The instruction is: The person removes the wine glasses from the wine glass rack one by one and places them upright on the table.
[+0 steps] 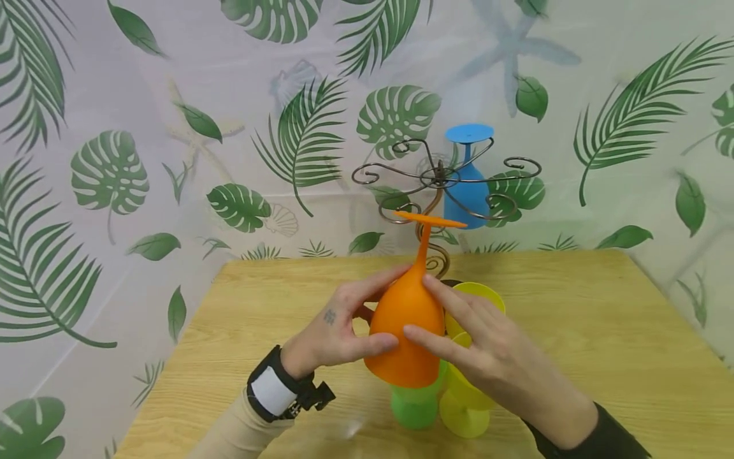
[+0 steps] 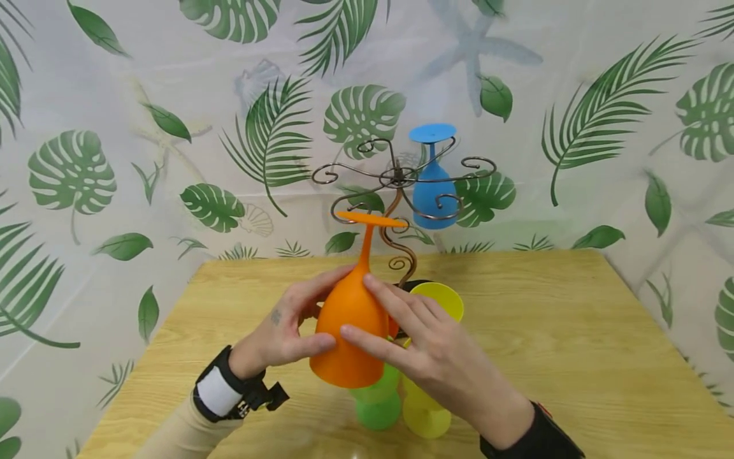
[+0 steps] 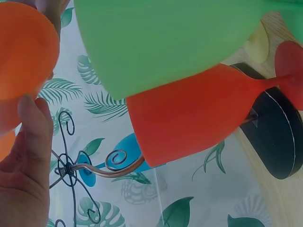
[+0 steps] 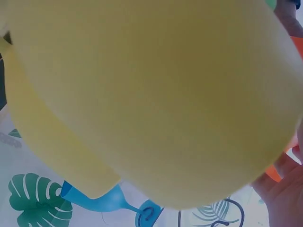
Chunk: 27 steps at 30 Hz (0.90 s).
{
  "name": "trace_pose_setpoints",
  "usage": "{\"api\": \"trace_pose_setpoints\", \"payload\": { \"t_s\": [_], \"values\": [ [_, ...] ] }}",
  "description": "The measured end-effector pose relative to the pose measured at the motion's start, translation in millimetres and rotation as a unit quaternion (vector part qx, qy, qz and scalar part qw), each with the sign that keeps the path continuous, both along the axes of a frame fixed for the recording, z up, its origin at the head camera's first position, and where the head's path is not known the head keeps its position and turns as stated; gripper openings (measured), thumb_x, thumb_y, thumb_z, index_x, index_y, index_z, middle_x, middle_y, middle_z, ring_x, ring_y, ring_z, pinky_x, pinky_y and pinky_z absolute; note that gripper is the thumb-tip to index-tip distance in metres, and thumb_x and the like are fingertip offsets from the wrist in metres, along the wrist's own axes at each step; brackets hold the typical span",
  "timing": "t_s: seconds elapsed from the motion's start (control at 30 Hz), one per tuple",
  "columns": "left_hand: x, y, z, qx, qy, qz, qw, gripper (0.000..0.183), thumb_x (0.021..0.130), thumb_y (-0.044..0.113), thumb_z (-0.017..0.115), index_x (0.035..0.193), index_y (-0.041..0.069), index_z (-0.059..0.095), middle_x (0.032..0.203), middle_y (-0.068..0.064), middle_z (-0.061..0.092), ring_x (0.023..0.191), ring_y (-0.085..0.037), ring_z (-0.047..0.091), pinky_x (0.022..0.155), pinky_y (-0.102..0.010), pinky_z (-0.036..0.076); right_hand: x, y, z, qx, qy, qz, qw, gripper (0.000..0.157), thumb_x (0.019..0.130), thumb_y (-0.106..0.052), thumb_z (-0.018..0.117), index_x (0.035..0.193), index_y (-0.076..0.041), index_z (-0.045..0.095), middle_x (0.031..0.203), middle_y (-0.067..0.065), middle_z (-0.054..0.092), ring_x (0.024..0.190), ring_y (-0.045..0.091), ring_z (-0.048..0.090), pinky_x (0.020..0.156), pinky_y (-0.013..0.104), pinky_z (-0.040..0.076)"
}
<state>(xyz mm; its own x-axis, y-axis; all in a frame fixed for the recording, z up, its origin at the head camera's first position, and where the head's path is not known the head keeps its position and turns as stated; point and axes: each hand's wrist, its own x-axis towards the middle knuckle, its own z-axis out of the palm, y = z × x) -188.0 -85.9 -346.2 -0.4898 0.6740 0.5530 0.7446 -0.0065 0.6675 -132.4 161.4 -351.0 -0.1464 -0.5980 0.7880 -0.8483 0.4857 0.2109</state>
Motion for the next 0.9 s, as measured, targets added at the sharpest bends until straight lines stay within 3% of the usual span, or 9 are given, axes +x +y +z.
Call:
{"api": "trace_pose_setpoints", "payload": {
  "t_s": [0.2,0.37,0.6,0.9],
  "values": [
    [1.6,-1.5,-0.9,0.01,0.014,-0.005,0.9998,0.081,0.102,0.063,0.046,0.155,0.002,0.04,0.127,-0.018,0.067,0.102,-0.022,0.068,0.066,-0.028,0.063,0.3,-2.2,-1.9,0.002,-0.009,-0.01,1.0,0.038,0.113,-0.015,0.033,0.141,-0.02,0.058,0.149,0.031,0.047,0.12,0.036,0.06,0.085,0.047,0.058],
    [2.6,0.2,-1.6,0.042,0.012,-0.03,0.9986,0.07,0.106,0.056,0.04,0.154,0.004,0.043,0.125,-0.022,0.066,0.096,-0.023,0.069,0.064,-0.03,0.063,0.6,-3.9,-2.6,-0.018,-0.006,-0.001,1.0,0.034,0.112,-0.024,0.041,0.14,-0.017,0.059,0.147,0.033,0.049,0.118,0.038,0.06,0.096,0.043,0.056],
    [2.1,3.2,-1.5,0.064,0.038,-0.055,0.9957,0.057,0.111,0.04,0.032,0.154,0.003,0.043,0.125,-0.022,0.067,0.089,-0.018,0.065,0.073,-0.031,0.06,1.4,-2.0,-7.6,-0.037,-0.039,0.027,0.998,0.039,0.109,-0.034,0.046,0.139,-0.012,0.056,0.15,0.033,0.046,0.121,0.039,0.059,0.117,0.031,0.04],
    [4.4,6.6,0.2,0.066,0.019,-0.068,0.9953,0.062,0.112,0.045,0.03,0.154,0.003,0.043,0.136,-0.025,0.061,0.107,-0.024,0.066,0.09,-0.037,0.059,5.7,-0.2,-8.3,-0.074,-0.095,0.09,0.989,0.052,0.107,-0.031,0.052,0.138,0.011,0.044,0.154,0.034,0.039,0.143,0.029,0.047,0.117,0.026,0.036]
  ]
}}
